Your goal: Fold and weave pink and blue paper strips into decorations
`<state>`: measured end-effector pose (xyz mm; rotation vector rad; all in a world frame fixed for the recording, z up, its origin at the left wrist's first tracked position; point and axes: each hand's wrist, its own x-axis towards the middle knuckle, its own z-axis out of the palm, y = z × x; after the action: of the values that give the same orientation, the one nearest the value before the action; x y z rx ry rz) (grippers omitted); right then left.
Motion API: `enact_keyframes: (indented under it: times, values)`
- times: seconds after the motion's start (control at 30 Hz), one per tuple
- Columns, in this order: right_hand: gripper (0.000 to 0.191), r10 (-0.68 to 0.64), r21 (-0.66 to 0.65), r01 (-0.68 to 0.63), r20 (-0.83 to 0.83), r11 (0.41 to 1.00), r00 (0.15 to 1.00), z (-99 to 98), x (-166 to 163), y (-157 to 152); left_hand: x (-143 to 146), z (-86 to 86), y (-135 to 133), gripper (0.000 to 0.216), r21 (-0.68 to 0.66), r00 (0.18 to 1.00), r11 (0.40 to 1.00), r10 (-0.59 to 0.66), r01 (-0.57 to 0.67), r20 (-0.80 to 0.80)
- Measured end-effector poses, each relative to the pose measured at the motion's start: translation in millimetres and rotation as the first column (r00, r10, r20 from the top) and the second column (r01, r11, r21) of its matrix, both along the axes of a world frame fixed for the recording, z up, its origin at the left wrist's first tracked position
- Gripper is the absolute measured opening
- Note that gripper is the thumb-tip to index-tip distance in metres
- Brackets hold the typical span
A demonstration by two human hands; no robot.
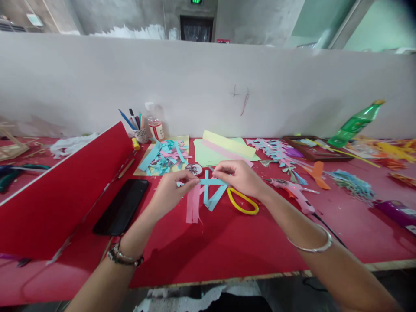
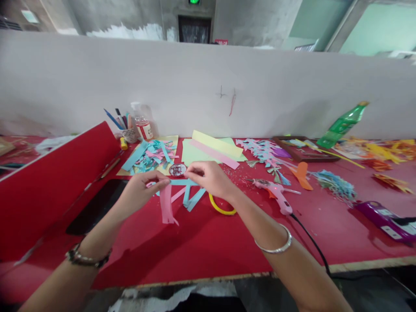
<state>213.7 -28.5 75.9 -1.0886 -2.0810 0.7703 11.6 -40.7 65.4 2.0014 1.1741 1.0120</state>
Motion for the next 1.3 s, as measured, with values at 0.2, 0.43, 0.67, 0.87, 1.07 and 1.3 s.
enact_keyframes:
  times: [0.2, 0.43, 0.67, 0.87, 1.07, 1.3]
  values:
    - [0.02, -0.125, 0.062, 0.116, 0.18, 0.991, 0.976, -54.2, 26.6, 46.0, -26.7, -20.4, 27.6, 0.021, -0.184, 0.976, 0.978, -0.062, 0.101, 0.208]
    - [0.026, -0.111, 0.187, 0.014, 0.516, 0.982, 0.85, -94.4, 22.2, 70.6, -20.3, -57.6, 37.8, 0.019, -0.296, 0.969, 0.94, -0.105, 0.171, 0.225]
    - [0.021, -0.149, 0.266, 0.0, 0.542, 0.964, 0.827, -86.8, 19.0, 69.8, -20.5, -66.6, 37.0, 0.019, -0.283, 0.969, 0.952, -0.049, 0.118, 0.24]
    - [0.02, -0.27, 0.31, 0.135, 0.449, 0.941, 0.852, -88.0, 18.5, 73.1, -16.7, -77.4, 36.7, 0.02, -0.42, 0.886, 0.892, 0.05, 0.168, 0.46]
    - [0.022, -0.446, 0.347, 0.331, 0.335, 0.878, 0.83, -83.7, 27.3, 85.9, -17.6, -74.4, 32.7, 0.019, -0.464, 0.492, 0.757, 0.218, 0.46, 0.843]
    - [0.027, -0.512, 0.459, 0.344, 0.315, 0.819, 0.799, -48.0, 34.2, 96.3, -22.2, -80.6, 37.6, 0.012, -0.393, 0.265, 0.748, 0.293, 0.535, 0.918]
